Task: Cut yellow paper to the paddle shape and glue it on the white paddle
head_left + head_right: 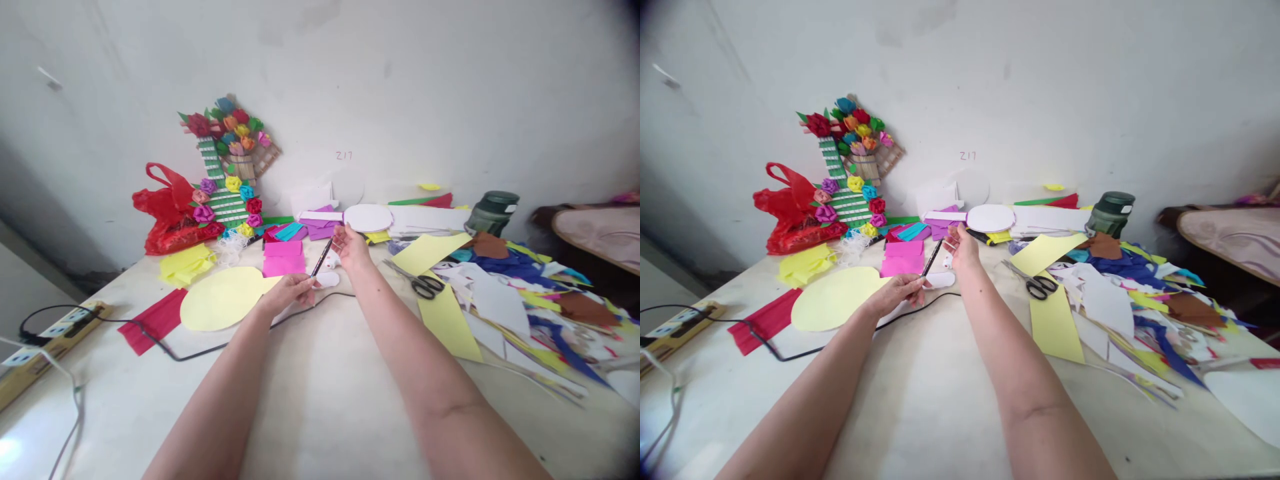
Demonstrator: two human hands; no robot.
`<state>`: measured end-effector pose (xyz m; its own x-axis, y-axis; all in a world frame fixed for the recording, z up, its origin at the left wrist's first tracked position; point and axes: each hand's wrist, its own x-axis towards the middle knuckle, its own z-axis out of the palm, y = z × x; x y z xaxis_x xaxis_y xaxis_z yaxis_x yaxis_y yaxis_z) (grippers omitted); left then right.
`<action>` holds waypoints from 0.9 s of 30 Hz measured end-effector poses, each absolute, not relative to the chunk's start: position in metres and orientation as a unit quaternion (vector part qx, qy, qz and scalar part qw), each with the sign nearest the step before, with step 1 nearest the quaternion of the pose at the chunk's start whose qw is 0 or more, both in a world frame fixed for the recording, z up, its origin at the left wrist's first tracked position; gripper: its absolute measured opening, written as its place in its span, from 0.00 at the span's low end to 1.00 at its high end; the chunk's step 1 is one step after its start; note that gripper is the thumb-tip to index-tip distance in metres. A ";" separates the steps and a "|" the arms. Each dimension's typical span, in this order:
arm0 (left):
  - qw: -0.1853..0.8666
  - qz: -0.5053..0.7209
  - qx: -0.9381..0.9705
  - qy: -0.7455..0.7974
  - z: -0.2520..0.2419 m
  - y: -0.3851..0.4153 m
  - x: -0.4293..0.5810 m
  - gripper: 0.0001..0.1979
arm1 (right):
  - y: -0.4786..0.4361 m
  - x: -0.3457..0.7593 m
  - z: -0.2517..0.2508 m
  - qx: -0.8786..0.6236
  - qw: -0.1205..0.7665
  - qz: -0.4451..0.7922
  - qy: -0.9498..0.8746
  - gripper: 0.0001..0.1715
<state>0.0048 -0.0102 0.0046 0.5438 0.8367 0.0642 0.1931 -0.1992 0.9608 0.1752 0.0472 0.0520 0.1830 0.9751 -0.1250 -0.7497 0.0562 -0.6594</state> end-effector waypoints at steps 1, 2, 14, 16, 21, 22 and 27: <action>0.520 0.309 0.709 0.362 0.004 -0.010 0.004 0.22 | 0.047 0.175 0.052 -0.310 0.703 0.613 -0.183 0.12; 0.522 0.307 0.709 0.361 0.003 -0.009 0.003 0.22 | 0.046 0.174 0.053 -0.311 0.704 0.612 -0.183 0.12; 0.543 0.307 0.699 0.351 0.002 -0.010 0.001 0.22 | 0.045 0.160 0.046 -0.327 0.697 0.600 -0.217 0.10; 0.546 0.308 0.696 0.350 0.001 -0.009 0.000 0.22 | 0.044 0.158 0.045 -0.329 0.695 0.596 -0.230 0.10; 0.556 0.313 0.689 0.344 -0.002 -0.007 -0.001 0.22 | 0.040 0.153 0.045 -0.339 0.689 0.588 -0.254 0.10; 0.559 0.315 0.686 0.344 -0.002 -0.007 -0.001 0.22 | 0.039 0.152 0.045 -0.343 0.689 0.585 -0.257 0.10; 0.565 0.334 0.670 0.348 -0.002 -0.006 0.000 0.22 | 0.037 0.148 0.044 -0.333 0.691 0.576 -0.284 0.11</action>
<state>-0.0003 -0.0061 -0.0024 0.5356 0.8427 0.0548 0.0889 -0.1208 0.9887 0.1476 0.0371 0.0437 0.1766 0.9842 0.0088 -0.6069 0.1159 -0.7863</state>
